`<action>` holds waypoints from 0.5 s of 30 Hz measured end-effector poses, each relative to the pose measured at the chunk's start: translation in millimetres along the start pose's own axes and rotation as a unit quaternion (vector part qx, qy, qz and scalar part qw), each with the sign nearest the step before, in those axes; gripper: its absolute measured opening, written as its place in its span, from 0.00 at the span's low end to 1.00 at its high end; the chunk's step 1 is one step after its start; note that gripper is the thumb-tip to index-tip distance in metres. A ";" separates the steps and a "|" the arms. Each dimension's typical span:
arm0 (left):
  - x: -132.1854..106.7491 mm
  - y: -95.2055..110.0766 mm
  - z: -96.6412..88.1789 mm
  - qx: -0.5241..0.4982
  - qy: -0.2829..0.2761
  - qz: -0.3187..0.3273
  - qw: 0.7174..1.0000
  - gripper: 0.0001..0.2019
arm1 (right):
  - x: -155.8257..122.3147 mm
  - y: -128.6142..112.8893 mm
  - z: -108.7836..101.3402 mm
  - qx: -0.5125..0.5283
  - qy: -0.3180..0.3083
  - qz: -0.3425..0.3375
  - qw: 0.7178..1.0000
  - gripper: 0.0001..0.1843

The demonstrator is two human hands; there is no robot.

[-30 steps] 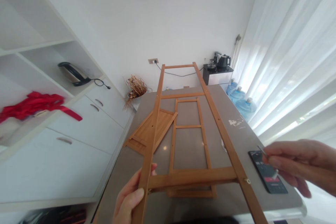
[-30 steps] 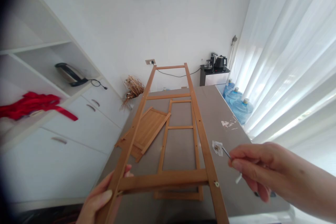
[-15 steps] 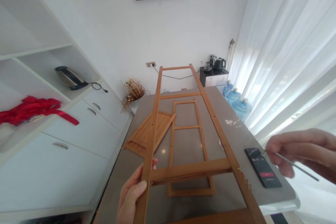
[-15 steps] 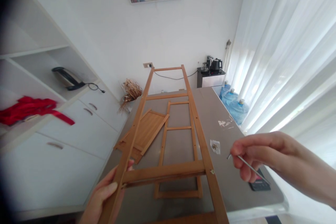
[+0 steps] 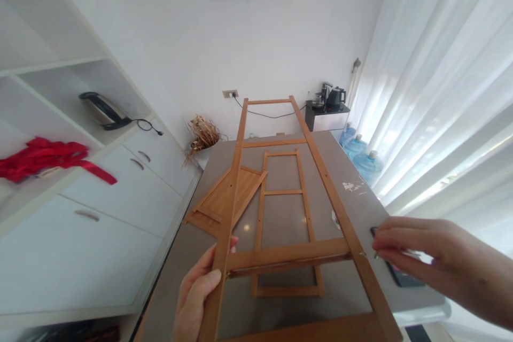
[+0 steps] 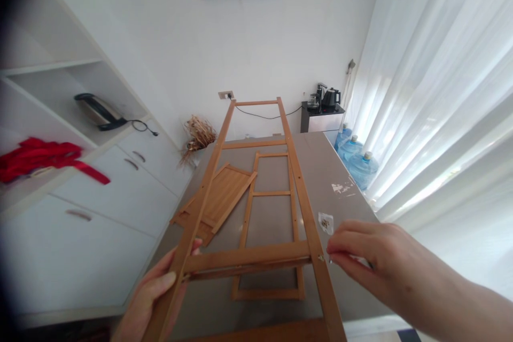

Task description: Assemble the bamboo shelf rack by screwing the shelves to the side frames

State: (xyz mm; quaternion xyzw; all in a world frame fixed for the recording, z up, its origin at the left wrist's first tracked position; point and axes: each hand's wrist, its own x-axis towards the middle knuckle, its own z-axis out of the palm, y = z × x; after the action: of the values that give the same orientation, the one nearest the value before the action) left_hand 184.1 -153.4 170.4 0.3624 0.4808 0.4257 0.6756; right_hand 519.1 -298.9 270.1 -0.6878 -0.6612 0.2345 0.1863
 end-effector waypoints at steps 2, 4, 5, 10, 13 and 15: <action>0.8 -0.7 -0.4 -0.003 0.001 -0.003 1.000 0.22 | 4.3 -3.4 0.2 -0.030 0.010 -0.029 0.999 0.15; 0.3 -0.3 -0.1 -0.005 0.000 -0.004 1.000 0.22 | 7.7 -4.8 2.0 -0.042 0.014 -0.043 0.998 0.15; -0.2 0.1 0.2 -0.005 0.000 -0.001 1.000 0.22 | 8.8 -4.7 3.3 -0.046 0.015 -0.050 0.998 0.15; -1.1 1.8 -1.1 0.013 -0.003 0.001 1.000 0.21 | 9.5 -2.0 8.8 -0.059 0.032 -0.103 0.992 0.11; -0.3 1.3 -2.4 0.012 -0.018 -0.005 1.000 0.21 | 9.4 -3.0 9.6 -0.075 0.041 -0.139 0.987 0.10; -0.2 0.7 -2.5 0.016 -0.027 -0.003 0.999 0.21 | 9.8 -4.9 9.3 -0.092 0.045 -0.155 0.983 0.10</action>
State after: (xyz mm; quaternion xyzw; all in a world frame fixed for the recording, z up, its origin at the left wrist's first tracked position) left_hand 181.5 -153.1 170.3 0.3834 0.4699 0.4061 0.6835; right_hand 510.0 -289.4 264.5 -0.6014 -0.7693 0.1099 0.1856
